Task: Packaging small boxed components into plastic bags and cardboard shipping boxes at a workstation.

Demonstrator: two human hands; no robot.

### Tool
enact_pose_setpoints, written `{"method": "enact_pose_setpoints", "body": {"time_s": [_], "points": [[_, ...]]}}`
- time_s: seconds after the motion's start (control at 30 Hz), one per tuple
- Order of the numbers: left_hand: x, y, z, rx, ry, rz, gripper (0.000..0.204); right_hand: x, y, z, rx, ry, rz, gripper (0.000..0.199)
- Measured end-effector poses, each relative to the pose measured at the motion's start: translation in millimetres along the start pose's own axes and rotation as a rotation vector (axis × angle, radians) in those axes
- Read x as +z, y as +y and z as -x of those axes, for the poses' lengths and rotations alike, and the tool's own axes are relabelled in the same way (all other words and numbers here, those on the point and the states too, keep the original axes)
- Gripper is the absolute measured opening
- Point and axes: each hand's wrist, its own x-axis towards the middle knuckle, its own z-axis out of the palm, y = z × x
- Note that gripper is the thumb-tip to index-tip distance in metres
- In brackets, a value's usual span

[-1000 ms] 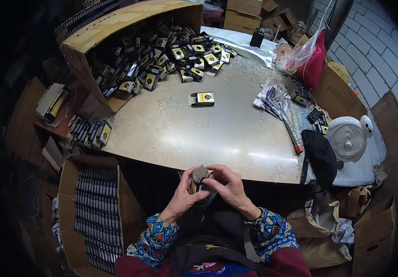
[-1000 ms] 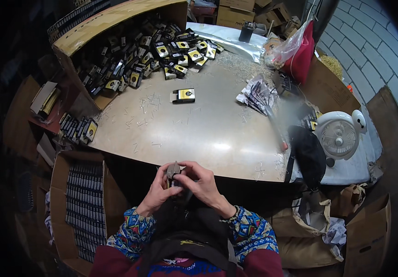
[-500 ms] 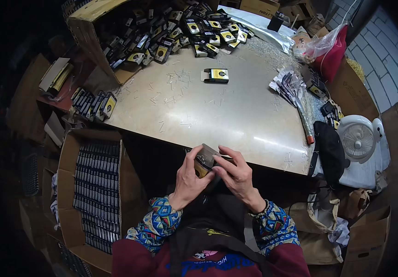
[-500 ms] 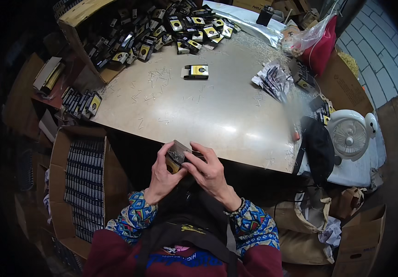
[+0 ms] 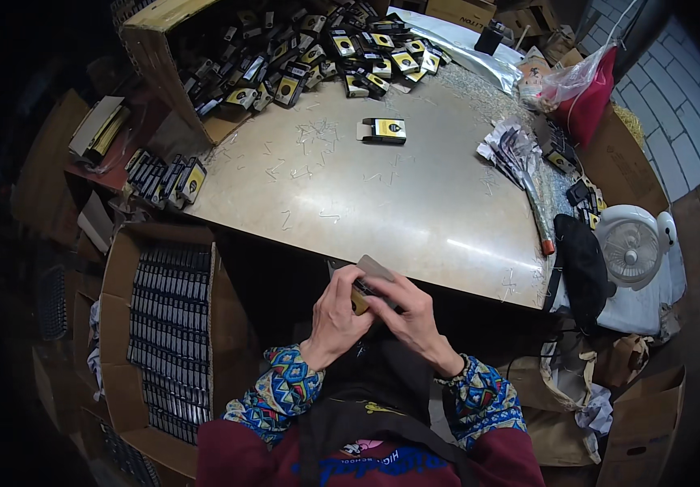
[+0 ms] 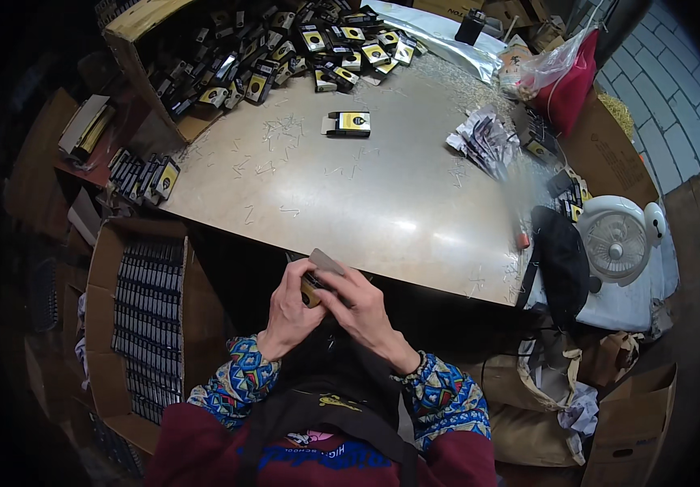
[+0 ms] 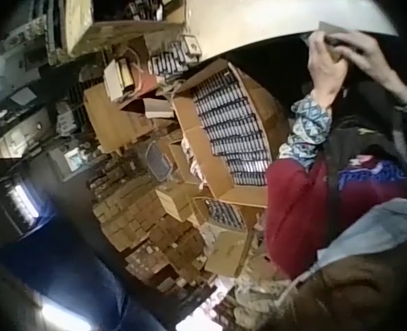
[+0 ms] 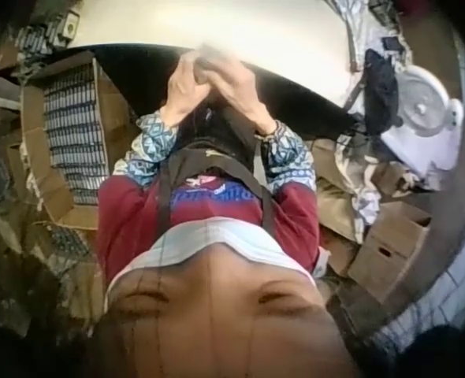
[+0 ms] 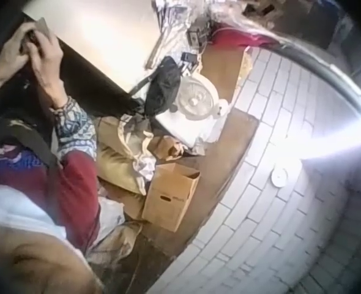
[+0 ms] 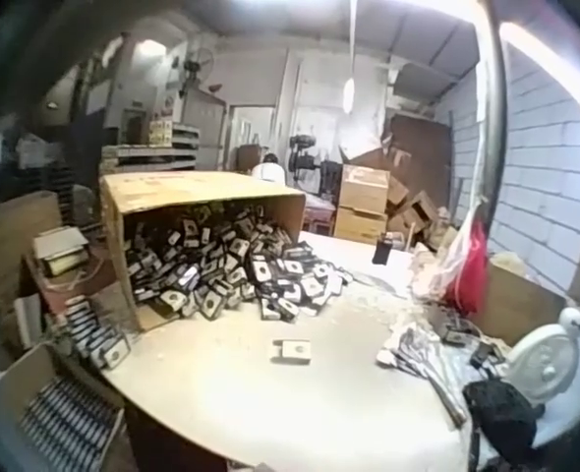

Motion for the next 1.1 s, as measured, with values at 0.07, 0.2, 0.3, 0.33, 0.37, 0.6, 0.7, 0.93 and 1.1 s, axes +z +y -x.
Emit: {"method": "enact_pose_setpoints", "body": {"time_s": [0.07,0.2,0.3,0.33,0.37,0.6,0.7,0.93,1.1], "points": [[-2.7,4.0,1.7,0.022,-0.002,-0.040,0.069,4.5,-12.8,1.4,0.359,0.160,-0.387,0.032],[-2.8,16.2,-4.6,-0.135,0.031,-0.094,0.060,9.3,-8.5,2.2,0.424,0.153,-0.563,0.022],[1.1,9.0,-0.8,-0.073,0.032,-0.147,0.055,13.0,-21.1,-1.3,0.435,0.218,-0.437,0.022],[2.2,8.3,0.9,-0.090,0.019,-0.141,0.055,12.5,-20.4,-2.1,0.436,0.217,-0.437,0.022],[2.6,8.3,2.4,-0.107,0.006,-0.136,0.056,11.7,-18.8,-3.2,0.468,0.214,-0.451,0.022],[3.1,3.9,3.0,-0.108,0.020,-0.137,0.050,24.5,-17.6,-1.1,0.352,0.270,-0.292,0.019],[0.1,4.3,0.6,-0.240,-0.018,-0.086,0.043,28.8,-21.0,-1.8,-0.014,0.289,0.007,0.020],[10.5,11.7,-9.7,-0.220,-0.079,-0.025,0.052,-9.0,1.9,-9.0,-0.061,0.068,-0.046,0.024],[-5.7,10.9,-26.8,0.137,0.009,-0.096,0.078,-49.2,3.2,-37.3,-0.152,0.519,0.330,0.033]]}}
